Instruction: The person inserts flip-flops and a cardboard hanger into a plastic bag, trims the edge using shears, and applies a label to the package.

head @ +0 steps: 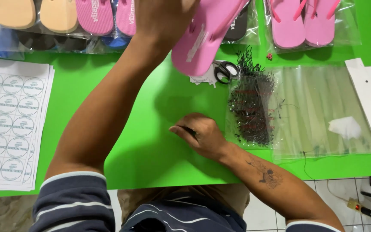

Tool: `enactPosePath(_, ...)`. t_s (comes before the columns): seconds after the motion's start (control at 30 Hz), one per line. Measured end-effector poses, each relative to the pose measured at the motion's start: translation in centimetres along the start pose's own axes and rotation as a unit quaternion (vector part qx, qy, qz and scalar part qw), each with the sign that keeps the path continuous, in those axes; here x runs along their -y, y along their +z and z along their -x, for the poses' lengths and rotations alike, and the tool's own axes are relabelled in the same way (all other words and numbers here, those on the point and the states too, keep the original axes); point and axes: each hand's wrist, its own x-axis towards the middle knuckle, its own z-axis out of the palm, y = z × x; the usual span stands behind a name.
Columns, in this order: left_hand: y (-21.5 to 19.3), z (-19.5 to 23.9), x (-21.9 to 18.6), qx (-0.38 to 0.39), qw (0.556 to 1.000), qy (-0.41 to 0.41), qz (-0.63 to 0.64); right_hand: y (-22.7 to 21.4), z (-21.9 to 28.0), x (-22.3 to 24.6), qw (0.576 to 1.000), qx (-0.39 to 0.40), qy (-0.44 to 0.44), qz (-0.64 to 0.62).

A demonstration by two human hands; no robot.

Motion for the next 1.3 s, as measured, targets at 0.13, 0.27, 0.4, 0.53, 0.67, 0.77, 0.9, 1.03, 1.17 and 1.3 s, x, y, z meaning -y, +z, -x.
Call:
enactPosePath(0.13,-5.2,6.5,-1.4,0.051,0.998,-0.033,-0.010,-2.1,0.2,1.7,0.980,-0.020,-0.195,0.039)
enactPosePath(0.27,-9.0,15.6,-2.7,0.112,0.985,-0.131,-0.031,-2.5,0.2,2.3,0.977,-0.114,-0.182,0.008)
enactPosePath(0.4,-8.8,20.5,-3.6,0.136,0.972,-0.187,-0.042,-2.4,-0.2,1.6,0.983,-0.124,-0.136,0.027)
enactPosePath(0.53,-9.1,21.3,-4.2,0.174,0.960,-0.219,-0.022,-1.8,-0.2,0.8,0.988,-0.132,-0.044,0.069)
enactPosePath(0.67,-11.2,17.8,-2.6,0.228,0.942,-0.245,-0.003,-1.7,-0.2,0.3,0.983,-0.132,0.029,0.121)
enactPosePath(0.77,-10.0,15.2,2.8,0.153,0.962,-0.225,-0.020,-1.7,-0.3,0.6,0.983,-0.091,0.089,0.134)
enactPosePath(0.9,-7.4,13.6,8.6,0.188,0.950,-0.248,0.012,-1.6,-0.7,0.7,0.983,-0.051,0.077,0.160)
enactPosePath(1.03,-6.0,13.3,8.9,0.268,0.903,-0.333,0.047,-1.4,-1.1,0.4,0.986,-0.048,0.049,0.153)
enactPosePath(1.17,-5.7,13.7,8.7,0.255,0.873,-0.388,0.147,-1.2,-1.4,0.0,0.986,-0.071,0.053,0.140)
enactPosePath(1.3,-6.0,15.3,9.4,0.206,0.779,-0.440,0.396,-0.8,-1.2,-2.0,0.986,-0.136,0.038,0.092)
